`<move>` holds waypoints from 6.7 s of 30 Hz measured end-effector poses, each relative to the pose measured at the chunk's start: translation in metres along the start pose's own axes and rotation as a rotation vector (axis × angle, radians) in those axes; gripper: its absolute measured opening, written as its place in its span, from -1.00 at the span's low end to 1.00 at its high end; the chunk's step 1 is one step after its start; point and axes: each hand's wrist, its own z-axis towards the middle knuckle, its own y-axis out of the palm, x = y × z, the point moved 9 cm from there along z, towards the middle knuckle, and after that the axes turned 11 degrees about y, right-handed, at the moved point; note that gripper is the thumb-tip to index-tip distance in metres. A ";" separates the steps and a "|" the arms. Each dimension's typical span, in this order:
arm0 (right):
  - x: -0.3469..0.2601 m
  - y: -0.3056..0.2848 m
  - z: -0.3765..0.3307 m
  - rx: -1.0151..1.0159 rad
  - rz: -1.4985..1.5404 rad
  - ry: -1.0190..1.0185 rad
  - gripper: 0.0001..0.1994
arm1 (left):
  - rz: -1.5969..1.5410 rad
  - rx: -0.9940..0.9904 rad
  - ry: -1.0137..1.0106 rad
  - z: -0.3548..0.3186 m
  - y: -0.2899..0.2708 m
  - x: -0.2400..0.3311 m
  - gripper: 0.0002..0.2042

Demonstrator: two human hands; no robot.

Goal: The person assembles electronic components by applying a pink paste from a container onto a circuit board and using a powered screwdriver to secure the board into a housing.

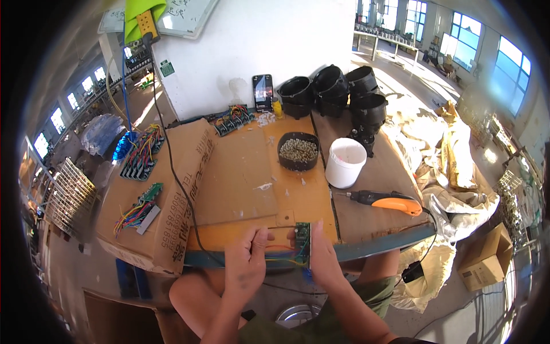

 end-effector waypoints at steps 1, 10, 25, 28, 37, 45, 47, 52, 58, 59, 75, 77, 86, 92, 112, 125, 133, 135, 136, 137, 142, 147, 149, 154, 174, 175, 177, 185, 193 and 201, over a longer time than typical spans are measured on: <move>-0.003 -0.003 0.000 0.006 -0.002 0.001 -0.38 | -0.021 -0.059 -0.008 -0.002 0.000 0.006 -0.77; -0.013 -0.007 0.006 0.005 -0.095 -0.074 -0.40 | 0.297 -0.145 0.206 0.005 0.002 0.040 -0.52; 0.013 -0.008 0.014 -0.101 -0.061 0.011 -0.45 | 0.430 -0.147 0.507 0.002 0.027 0.040 -0.84; 0.010 -0.003 0.009 -0.115 0.015 0.010 -0.46 | 0.045 -0.092 0.287 0.008 0.020 0.019 -0.85; -0.027 -0.025 -0.008 0.087 0.042 -0.079 -0.52 | 0.471 -0.016 0.408 -0.009 -0.014 0.011 -0.92; -0.033 0.013 -0.023 -0.006 -0.155 -0.207 -0.65 | 0.370 0.117 0.717 -0.013 0.033 0.092 -0.51; -0.021 0.013 -0.025 -0.076 0.029 -0.129 -0.66 | 0.292 0.025 0.665 -0.015 0.041 0.082 -0.48; -0.016 0.012 -0.033 -0.095 0.027 -0.073 -0.67 | 0.060 0.094 0.543 -0.028 0.042 0.056 -0.46; -0.037 0.018 -0.036 0.014 -0.243 -0.190 -0.72 | -0.270 0.214 0.331 -0.035 0.047 0.021 -0.44; -0.036 0.018 -0.034 0.011 -0.194 -0.201 -0.73 | -0.276 0.223 0.336 -0.036 0.046 0.023 -0.44; -0.116 -0.022 -0.013 0.205 -1.010 -0.495 -0.63 | 0.076 -0.227 0.207 -0.014 0.049 0.015 -0.24; -0.162 -0.041 0.002 0.495 -1.084 -0.648 -0.71 | -0.043 -0.156 0.242 -0.019 0.045 0.011 -0.26; -0.187 -0.087 0.085 0.529 -1.443 -0.682 -0.83 | -0.255 -0.213 0.154 -0.030 0.065 -0.001 -0.30; -0.189 -0.067 0.082 0.332 -1.420 -0.663 -0.83 | -0.288 -0.229 0.116 -0.031 0.067 -0.004 -0.33; -0.193 -0.145 0.136 0.228 -1.037 -0.230 -0.78 | -0.295 -0.230 0.099 -0.033 0.071 -0.014 -0.36; -0.192 -0.214 0.124 0.277 -0.392 -0.133 -0.79 | -0.287 -0.236 0.061 -0.035 0.078 -0.014 -0.36; -0.216 -0.142 0.100 0.503 -1.139 -0.569 -0.82 | -0.302 -0.226 0.019 -0.035 0.081 -0.018 -0.30; -0.202 -0.122 0.111 0.466 -1.433 -0.620 -0.82 | -0.313 -0.240 0.024 -0.035 0.085 -0.014 -0.32; -0.198 -0.120 0.116 0.461 -1.425 -0.575 -0.82 | -0.314 -0.241 0.032 -0.035 0.086 -0.012 -0.35; -0.196 -0.118 0.120 0.454 -1.416 -0.529 -0.82 | -0.315 -0.242 0.040 -0.035 0.086 -0.011 -0.37; -0.187 -0.126 0.131 0.278 -1.123 -0.243 -0.81 | -0.333 -0.231 0.029 -0.038 0.083 -0.010 -0.38; -0.183 -0.168 0.134 0.307 -0.829 -0.145 -0.78 | -0.350 -0.232 0.007 -0.039 0.084 -0.012 -0.38; -0.179 -0.180 0.131 0.291 -0.722 -0.047 -0.78 | -0.343 -0.238 -0.002 -0.041 0.085 -0.016 -0.38; -0.176 -0.211 0.113 0.271 -0.434 0.041 -0.78 | -0.338 -0.228 -0.008 -0.041 0.083 -0.019 -0.29; -0.068 -0.130 0.028 -0.094 0.336 0.071 -0.84 | -0.598 -0.234 0.051 -0.022 0.081 0.002 -0.40; -0.059 -0.121 0.022 -0.118 0.332 0.081 -0.83 | -0.617 -0.228 0.050 -0.023 0.080 0.002 -0.41; -0.042 -0.105 0.010 -0.161 0.329 0.102 -0.81 | -0.577 -0.256 0.074 -0.024 0.081 -0.002 -0.45; -0.019 -0.088 0.003 -0.135 0.268 0.085 -0.80 | -0.663 -0.231 0.061 -0.029 0.079 -0.004 -0.51; -0.041 -0.093 -0.017 -0.028 0.107 -0.006 -0.89 | -0.626 -0.220 0.053 -0.033 0.068 -0.002 -0.49; -0.043 -0.073 -0.011 -0.101 0.154 0.004 -0.87 | -0.555 -0.218 0.101 -0.034 0.063 0.001 -0.40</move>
